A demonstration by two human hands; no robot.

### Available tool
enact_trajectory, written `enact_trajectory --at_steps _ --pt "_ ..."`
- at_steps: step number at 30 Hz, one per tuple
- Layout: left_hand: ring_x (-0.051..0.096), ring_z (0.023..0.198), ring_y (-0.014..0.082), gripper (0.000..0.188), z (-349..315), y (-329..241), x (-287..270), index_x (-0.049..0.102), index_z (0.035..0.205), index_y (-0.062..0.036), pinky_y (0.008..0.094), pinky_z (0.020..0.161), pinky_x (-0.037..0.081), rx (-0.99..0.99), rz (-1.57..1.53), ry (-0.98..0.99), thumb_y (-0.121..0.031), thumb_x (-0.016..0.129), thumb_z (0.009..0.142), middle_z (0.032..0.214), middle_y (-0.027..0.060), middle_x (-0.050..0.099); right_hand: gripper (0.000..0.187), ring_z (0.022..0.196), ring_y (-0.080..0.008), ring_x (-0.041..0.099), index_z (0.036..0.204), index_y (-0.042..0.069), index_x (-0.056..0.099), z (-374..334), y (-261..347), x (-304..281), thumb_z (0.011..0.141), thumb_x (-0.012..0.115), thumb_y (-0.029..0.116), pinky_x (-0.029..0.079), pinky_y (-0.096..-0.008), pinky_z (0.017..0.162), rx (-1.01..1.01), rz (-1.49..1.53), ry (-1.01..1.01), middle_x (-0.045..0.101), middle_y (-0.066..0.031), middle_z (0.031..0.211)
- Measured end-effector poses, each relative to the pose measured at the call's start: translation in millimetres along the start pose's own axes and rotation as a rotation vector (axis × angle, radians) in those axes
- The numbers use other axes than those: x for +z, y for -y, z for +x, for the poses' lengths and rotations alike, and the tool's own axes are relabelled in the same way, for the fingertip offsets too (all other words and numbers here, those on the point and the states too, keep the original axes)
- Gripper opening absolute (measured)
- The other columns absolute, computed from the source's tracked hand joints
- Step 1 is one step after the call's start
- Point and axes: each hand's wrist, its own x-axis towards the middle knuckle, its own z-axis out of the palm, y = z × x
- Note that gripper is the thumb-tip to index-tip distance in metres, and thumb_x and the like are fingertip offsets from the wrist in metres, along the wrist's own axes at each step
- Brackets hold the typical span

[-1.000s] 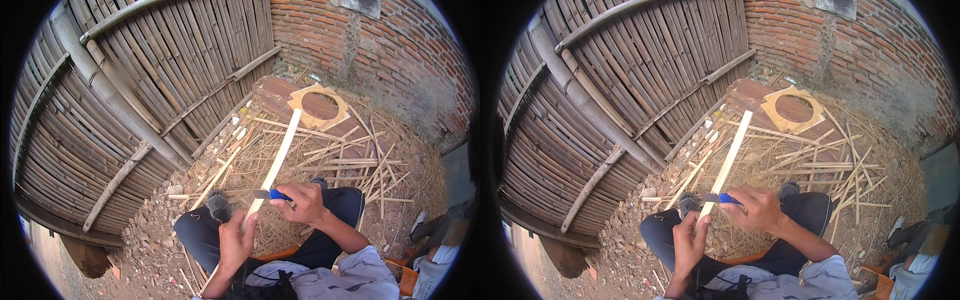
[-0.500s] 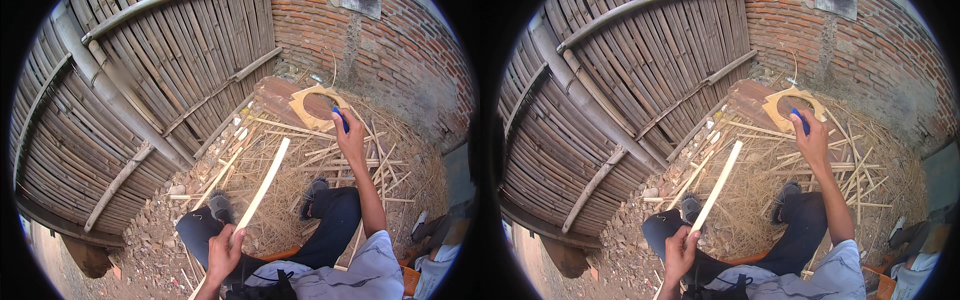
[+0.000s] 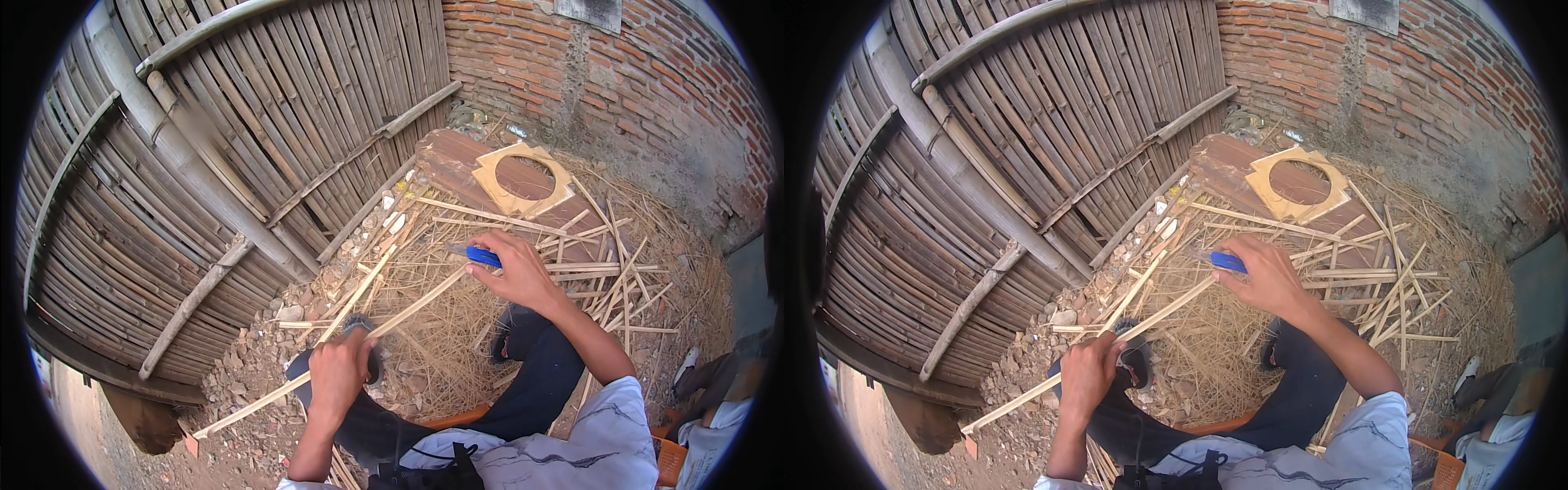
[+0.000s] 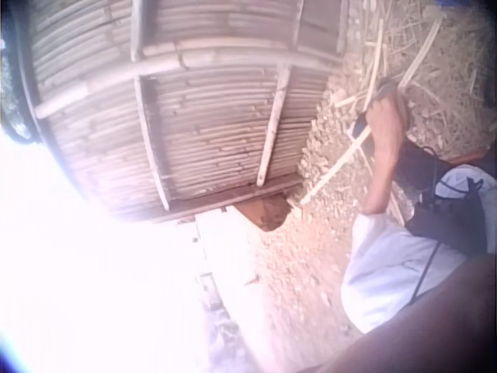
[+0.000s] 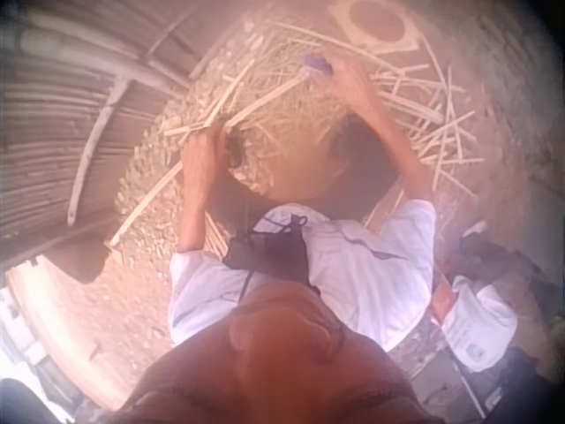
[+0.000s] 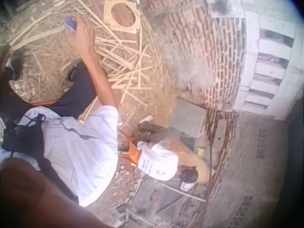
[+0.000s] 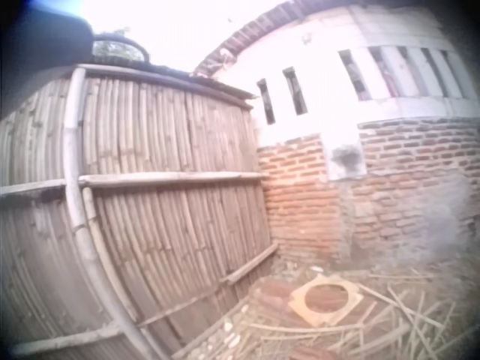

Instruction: The person sits on the ground and uses a blue utility knife to shave a long, thin bamboo strip. They hold the strip with their left hand and repeatedly scrape the blade along its length to smooth the surface, occasionally rotating the strip to work on different sides.

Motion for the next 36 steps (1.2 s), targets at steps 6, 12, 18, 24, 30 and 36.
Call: enact_trajectory --at_steps 6,12,18,24,30,36 --pt "0.07 0.085 0.0282 0.026 39.1 -16.2 -38.1 0.075 0.092 -0.0114 0.0508 0.103 0.039 0.182 0.167 -0.005 -0.036 0.074 0.099 0.076 0.007 0.07 0.037 0.092 -0.0336 0.076 0.116 0.005 0.077 -20.9 39.2 25.8 0.097 0.08 0.036 0.059 -0.0446 0.083 -0.163 0.151 0.197 0.077 -0.0122 0.106" --pt "0.069 0.107 0.0253 0.027 66.4 -46.8 -84.8 0.074 0.105 -0.0129 0.0569 0.119 0.029 0.278 0.13 -0.166 -0.032 0.086 0.089 0.105 0.0054 0.071 0.026 0.081 -0.0225 0.074 0.114 0.004 0.077 -35.5 39.1 29.5 0.098 0.081 0.024 0.057 -0.0351 0.072 -0.009 0.29 0.166 0.078 -0.0104 0.092" --pt "0.062 0.127 0.0287 0.058 64.3 -58.3 -67.0 0.065 0.131 -0.0075 0.0509 0.12 0.036 0.273 -0.268 -0.689 -0.02 0.094 0.082 0.131 0.0126 0.063 0.026 0.087 -0.0107 0.071 0.113 -0.001 0.074 -46.8 34.9 44.6 0.104 0.076 0.024 0.056 -0.0328 0.076 0.262 0.901 0.088 0.077 -0.0068 0.094" --pt "0.07 0.121 0.024 0.053 37.4 -76.6 12.8 0.057 0.142 0.0033 0.0406 0.1 0.059 0.057 -0.961 0.195 -0.016 0.082 0.099 0.131 0.0161 0.069 0.025 0.091 -0.0099 0.068 0.111 -0.002 0.074 -45.7 46.2 58.9 0.102 0.079 0.021 0.054 -0.0298 0.082 0.269 0.996 -0.114 0.076 -0.005 0.101" --pt "0.079 0.097 0.0223 0.028 27.5 -76.8 38.1 0.066 0.132 0.0074 0.0336 0.085 0.065 -0.137 -1.273 0.495 -0.013 0.057 0.115 0.101 0.014 0.078 0.027 0.093 -0.0081 0.066 0.113 -0.003 0.075 -46.7 38.5 70.6 0.1 0.081 0.021 0.053 -0.029 0.082 0.323 1.033 -0.153 0.075 -0.0044 0.101" --pt "0.079 0.098 0.0224 0.027 20.6 -68.7 35.2 0.065 0.132 0.007 0.0346 0.087 0.066 -0.124 -1.33 0.511 -0.012 0.055 0.115 0.103 0.0145 0.077 0.034 0.095 -0.0085 0.067 0.127 -0.004 0.074 -38.1 44.1 38.4 0.104 0.076 0.021 0.053 -0.0288 0.083 0.367 1.134 -0.179 0.076 -0.0054 0.103"
